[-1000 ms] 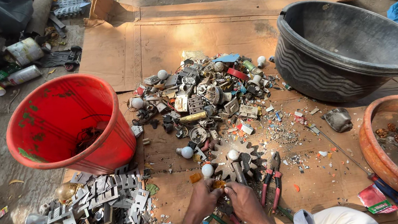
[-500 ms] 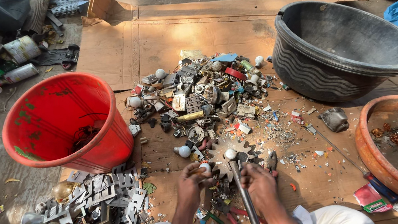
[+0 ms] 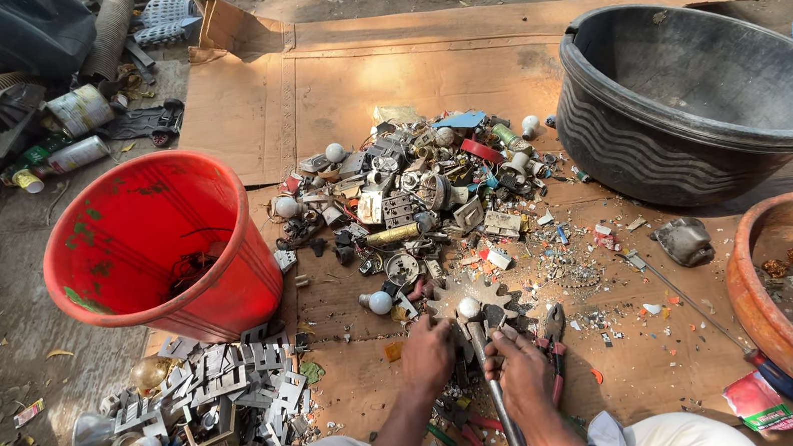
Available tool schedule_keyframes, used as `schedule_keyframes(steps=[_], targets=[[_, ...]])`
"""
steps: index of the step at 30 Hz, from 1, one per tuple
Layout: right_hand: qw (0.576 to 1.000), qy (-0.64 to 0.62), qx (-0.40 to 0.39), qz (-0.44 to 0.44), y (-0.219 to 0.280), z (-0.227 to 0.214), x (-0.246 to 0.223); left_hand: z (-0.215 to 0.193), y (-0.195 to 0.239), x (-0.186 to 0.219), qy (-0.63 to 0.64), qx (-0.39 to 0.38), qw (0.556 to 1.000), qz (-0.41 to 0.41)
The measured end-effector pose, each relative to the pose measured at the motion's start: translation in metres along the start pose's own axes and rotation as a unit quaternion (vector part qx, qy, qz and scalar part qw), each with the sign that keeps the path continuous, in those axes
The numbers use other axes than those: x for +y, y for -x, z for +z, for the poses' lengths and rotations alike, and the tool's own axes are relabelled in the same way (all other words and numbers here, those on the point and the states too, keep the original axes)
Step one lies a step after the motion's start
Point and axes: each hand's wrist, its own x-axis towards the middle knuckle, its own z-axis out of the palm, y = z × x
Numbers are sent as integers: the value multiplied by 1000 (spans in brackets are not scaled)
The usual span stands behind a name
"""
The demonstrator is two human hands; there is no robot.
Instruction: The person sits on the ground and uses a hammer and pliers to dismantle small electronic components from a pile of scrap. They repeatedly strike items against a metal gear to break them apart and separate materials.
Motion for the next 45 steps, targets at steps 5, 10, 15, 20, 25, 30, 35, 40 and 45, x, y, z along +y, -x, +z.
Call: schedule_keyframes(steps=[5,10,15,20,25,30,35,40,45], targets=[[1000,-2,-22,6,12,3,-5,12,-5,-23,-38,48,998,-28],[999,45,-29,-2,15,16,-14,-32,-2,-66,-105,8,977,-187],[999,21,-40,6,21,18,-16,-5,5,-79,-194,-69,969,-134],[999,-10,-51,-13,16,14,-19,4,7,-88,-163,-71,973,-147],[999,-19,-46,-14,14,14,-22,12,17,-101,-140,-9,978,-152],[999,-40,-21,7,17,11,-33,-38,16,-141,-244,72,919,-302],[999,-27,-33,-3,9,13,-24,-147,62,-178,-569,375,650,-337],[998,37,-42,-13,10,16,-14,-91,29,-143,-104,175,971,-122],[997,61,-44,-12,21,16,-19,-34,-15,-91,-191,-99,970,-116]])
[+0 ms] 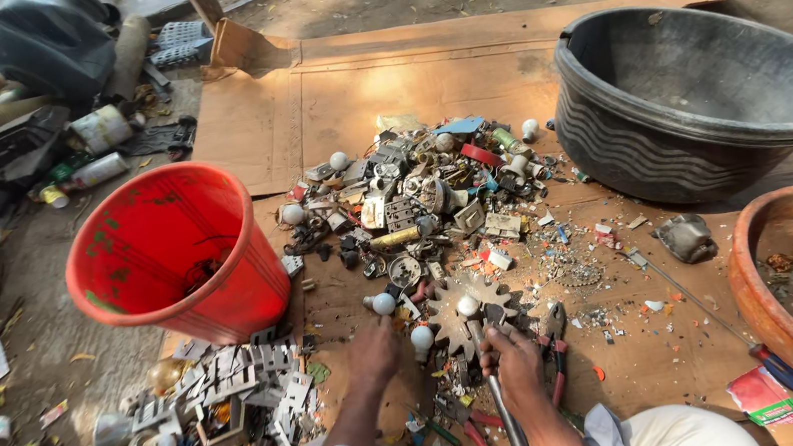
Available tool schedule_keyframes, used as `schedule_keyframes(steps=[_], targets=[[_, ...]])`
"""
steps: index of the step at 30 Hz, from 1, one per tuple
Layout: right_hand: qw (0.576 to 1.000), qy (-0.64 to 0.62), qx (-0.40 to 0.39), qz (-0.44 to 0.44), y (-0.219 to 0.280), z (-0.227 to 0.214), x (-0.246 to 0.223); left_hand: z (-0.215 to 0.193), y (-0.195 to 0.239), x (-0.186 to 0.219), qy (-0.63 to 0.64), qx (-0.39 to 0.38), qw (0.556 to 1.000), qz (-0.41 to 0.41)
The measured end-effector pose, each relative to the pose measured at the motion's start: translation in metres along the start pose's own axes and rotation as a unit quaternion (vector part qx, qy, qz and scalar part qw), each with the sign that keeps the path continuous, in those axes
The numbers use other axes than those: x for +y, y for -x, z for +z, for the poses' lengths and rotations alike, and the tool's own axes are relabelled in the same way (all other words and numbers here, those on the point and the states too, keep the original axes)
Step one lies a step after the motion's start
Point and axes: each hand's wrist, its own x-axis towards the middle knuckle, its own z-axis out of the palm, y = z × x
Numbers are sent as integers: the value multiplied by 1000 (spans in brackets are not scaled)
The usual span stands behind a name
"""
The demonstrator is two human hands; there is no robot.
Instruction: The person sits on the ground and uses a hammer and pliers to dismantle small electronic components from a pile of scrap. They repeatedly strike items against a metal gear to break them apart and separate materials.
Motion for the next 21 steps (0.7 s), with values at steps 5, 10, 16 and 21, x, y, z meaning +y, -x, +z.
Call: schedule_keyframes(steps=[5,10,16,21], targets=[[1000,16,-6,15,1,0,5,21,-12,6,12,156,986,57],[997,-31,-26,66,-6,3,7,-34,10,-5,18,-7,986,-163],[986,-82,-100,107,-3,9,11,-66,62,18,312,211,926,-18],[975,-159,-106,117,9,18,17,-48,111,110,333,223,906,135]])
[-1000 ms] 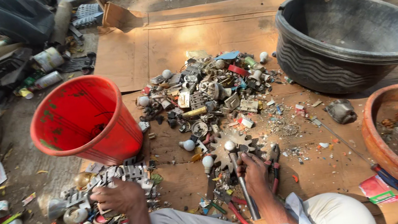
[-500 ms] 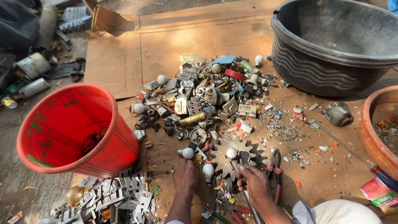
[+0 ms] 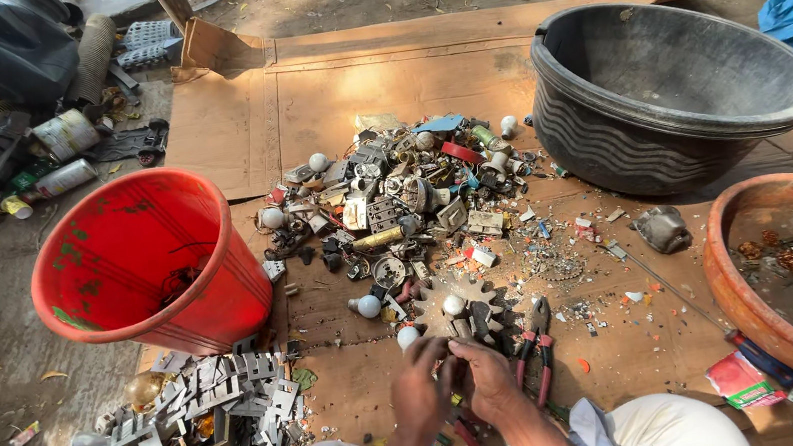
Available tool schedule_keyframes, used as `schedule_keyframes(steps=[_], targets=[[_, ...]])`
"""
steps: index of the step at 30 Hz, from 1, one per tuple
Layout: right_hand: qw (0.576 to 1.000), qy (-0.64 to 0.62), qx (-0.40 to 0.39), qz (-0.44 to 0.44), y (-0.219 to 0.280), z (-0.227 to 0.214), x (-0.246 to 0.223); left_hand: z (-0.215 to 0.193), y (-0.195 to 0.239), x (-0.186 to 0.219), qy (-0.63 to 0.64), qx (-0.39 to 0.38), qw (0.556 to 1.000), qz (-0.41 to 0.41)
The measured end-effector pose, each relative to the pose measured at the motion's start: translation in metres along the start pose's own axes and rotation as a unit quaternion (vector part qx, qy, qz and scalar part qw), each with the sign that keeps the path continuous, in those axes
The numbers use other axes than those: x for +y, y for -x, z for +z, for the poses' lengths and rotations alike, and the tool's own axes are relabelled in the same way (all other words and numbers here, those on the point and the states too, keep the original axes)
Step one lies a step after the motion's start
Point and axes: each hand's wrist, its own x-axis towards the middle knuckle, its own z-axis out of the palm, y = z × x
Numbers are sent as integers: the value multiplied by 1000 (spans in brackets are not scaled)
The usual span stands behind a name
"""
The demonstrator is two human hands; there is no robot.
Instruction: The person sits on the ground and uses a hammer and pliers to dismantle small electronic components from a pile of scrap. They repeatedly strike items against a metal gear to break them apart and separate materials.
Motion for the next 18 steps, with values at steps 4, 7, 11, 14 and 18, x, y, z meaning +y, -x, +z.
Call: schedule_keyframes(steps=[4,7,11,14,18], targets=[[991,-31,84,95,3,-1,-3,3,-6,7,-37,-6,998,51],[998,-9,55,22,-3,-4,1,5,-6,-6,-19,10,997,70],[900,376,181,-131,5,-11,-9,16,-16,-37,0,-33,992,-123],[710,628,239,-210,3,-12,-20,26,-32,-61,-72,-61,980,-173],[787,564,245,45,0,-6,-18,37,-40,-71,-102,-81,977,-170]])
